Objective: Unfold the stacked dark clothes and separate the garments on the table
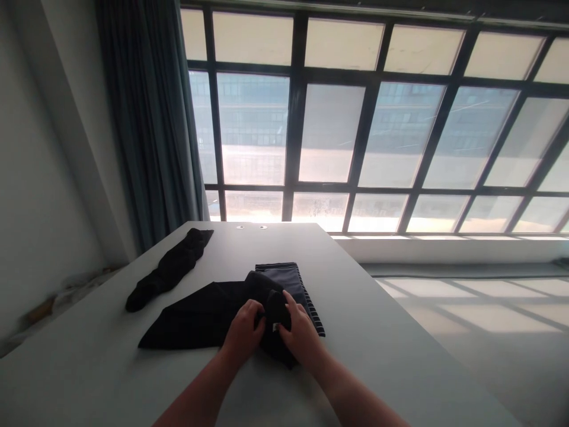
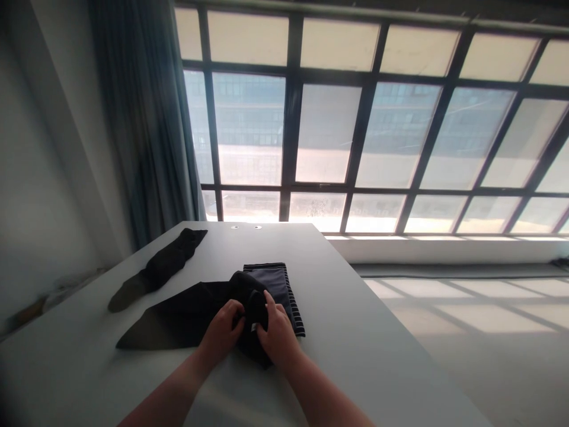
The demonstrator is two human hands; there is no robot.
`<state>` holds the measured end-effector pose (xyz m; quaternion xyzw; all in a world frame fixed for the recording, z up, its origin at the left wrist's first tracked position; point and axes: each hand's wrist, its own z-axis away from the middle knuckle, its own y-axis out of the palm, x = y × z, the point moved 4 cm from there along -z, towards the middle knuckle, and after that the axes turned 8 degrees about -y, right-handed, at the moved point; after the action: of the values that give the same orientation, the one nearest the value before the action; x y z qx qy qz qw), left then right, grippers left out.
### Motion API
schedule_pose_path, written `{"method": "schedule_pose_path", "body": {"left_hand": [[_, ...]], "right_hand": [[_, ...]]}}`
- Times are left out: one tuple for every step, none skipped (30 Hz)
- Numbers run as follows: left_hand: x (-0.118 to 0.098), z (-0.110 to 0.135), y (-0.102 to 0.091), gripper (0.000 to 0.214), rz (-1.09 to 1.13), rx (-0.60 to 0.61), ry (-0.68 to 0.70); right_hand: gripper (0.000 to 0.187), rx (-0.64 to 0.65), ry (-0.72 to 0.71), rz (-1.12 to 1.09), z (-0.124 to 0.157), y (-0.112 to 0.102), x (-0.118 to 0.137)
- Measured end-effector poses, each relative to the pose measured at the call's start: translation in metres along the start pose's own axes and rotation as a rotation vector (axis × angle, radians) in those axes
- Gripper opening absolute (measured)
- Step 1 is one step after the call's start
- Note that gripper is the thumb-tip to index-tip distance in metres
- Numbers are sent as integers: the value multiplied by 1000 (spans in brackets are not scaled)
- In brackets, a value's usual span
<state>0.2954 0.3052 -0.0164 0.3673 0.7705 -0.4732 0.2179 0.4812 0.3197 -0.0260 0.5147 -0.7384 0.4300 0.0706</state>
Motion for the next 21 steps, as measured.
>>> {"method": "schedule_pose_path", "body": {"left_hand": [[-2, 0, 0, 11, 5, 1, 16], [-3, 0, 0, 10, 18, 1, 30], [-4, 1, 0, 10, 42, -4, 40], [-4, 1, -1, 9, 73, -14, 44], [-4, 2, -1, 8, 108, -24, 42], [-3, 2, -2, 6, 143, -28, 32], [-2, 3, -2, 5, 174, -27, 13], [-1, 3, -2, 8, 198, -21, -9], [1, 3, -3, 13, 214, -16, -32], [2, 4, -4, 17, 224, -11, -55], [3, 3, -5, 21, 234, -10, -78], [3, 3, -6, 24, 249, -7, -96], [3, 2, -7, 28, 274, 5, -109], [3, 2, -8, 32, 309, 26, -119], [2, 1, -8, 38, 352, 57, -126], [0, 0, -8, 43, 393, 96, -125], [-2, 0, -8, 47, 422, 141, -115], [-4, 0, -7, 48, 432, 191, -94], [-7, 0, -6, 48, 415, 241, -65], [-10, 1, -6, 45, 374, 283, -28], [-13, 2, -5, 42, 321, 311, 14]], "right_hand": [[69, 15, -8, -5, -1, -1, 2], [54, 34, -22, -14, -2, -2, 4], [40, 57, -43, -28, -3, -3, 7], [30, 78, -68, -43, -4, -4, 10], [24, 94, -92, -55, -4, -5, 12], [22, 105, -112, -64, -3, -6, 14], [23, 115, -129, -71, -3, -7, 16], [25, 125, -141, -79, -2, -8, 18], [26, 135, -147, -88, -2, -9, 19], [28, 143, -148, -100, -1, -11, 20], [28, 144, -145, -114, -2, -12, 21], [29, 142, -142, -126, -2, -15, 21], [29, 136, -140, -137, -3, -17, 21], [29, 129, -142, -145, -4, -19, 20], [30, 126, -149, -150, -4, -21, 19], [32, 128, -160, -153, -5, -22, 19], [34, 132, -176, -152, -5, -23, 18], [37, 132, -195, -147, -5, -23, 17], [39, 124, -215, -135, -4, -23, 17], [41, 110, -236, -118, -4, -24, 17], [41, 87, -255, -95, -3, -24, 18]]}}
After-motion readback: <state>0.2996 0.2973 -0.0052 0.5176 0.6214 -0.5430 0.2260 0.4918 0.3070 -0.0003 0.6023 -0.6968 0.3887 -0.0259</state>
